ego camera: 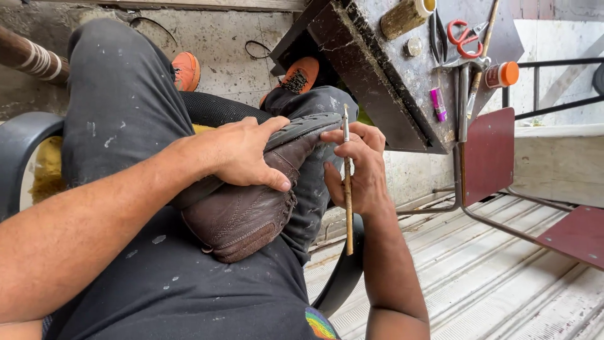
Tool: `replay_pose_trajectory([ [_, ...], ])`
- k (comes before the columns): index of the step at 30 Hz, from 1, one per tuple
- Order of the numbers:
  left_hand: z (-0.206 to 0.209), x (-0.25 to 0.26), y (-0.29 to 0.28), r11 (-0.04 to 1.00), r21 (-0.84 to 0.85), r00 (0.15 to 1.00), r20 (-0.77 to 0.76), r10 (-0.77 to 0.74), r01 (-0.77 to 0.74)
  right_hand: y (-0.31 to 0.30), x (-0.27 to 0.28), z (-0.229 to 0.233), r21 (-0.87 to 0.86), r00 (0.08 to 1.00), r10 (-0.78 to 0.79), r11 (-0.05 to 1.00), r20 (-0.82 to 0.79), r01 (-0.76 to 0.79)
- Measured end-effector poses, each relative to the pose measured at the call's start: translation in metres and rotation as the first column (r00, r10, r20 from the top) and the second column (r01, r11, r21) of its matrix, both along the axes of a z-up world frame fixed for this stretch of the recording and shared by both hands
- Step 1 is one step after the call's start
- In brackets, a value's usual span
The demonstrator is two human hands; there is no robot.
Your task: The person applies glue to the sole and upper of a brown leather shoe using a brush, then presses the sole to the upper to bond them. The person repeats the process on a second shoe.
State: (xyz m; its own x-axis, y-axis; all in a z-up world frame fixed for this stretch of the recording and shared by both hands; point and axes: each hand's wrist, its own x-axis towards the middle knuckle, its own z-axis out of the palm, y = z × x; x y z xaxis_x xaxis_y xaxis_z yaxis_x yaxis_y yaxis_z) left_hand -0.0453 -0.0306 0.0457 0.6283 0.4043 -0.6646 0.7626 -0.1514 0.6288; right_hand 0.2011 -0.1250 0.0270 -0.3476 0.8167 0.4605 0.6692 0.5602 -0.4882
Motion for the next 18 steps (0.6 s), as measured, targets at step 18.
replay_pose_trajectory([
  [18,0.004,-0.001,0.001,0.998,-0.05,0.999,0.045,-0.027,0.029,0.006,-0.049,0.009,0.015,0.975,0.18,0.983,0.128,-0.184],
])
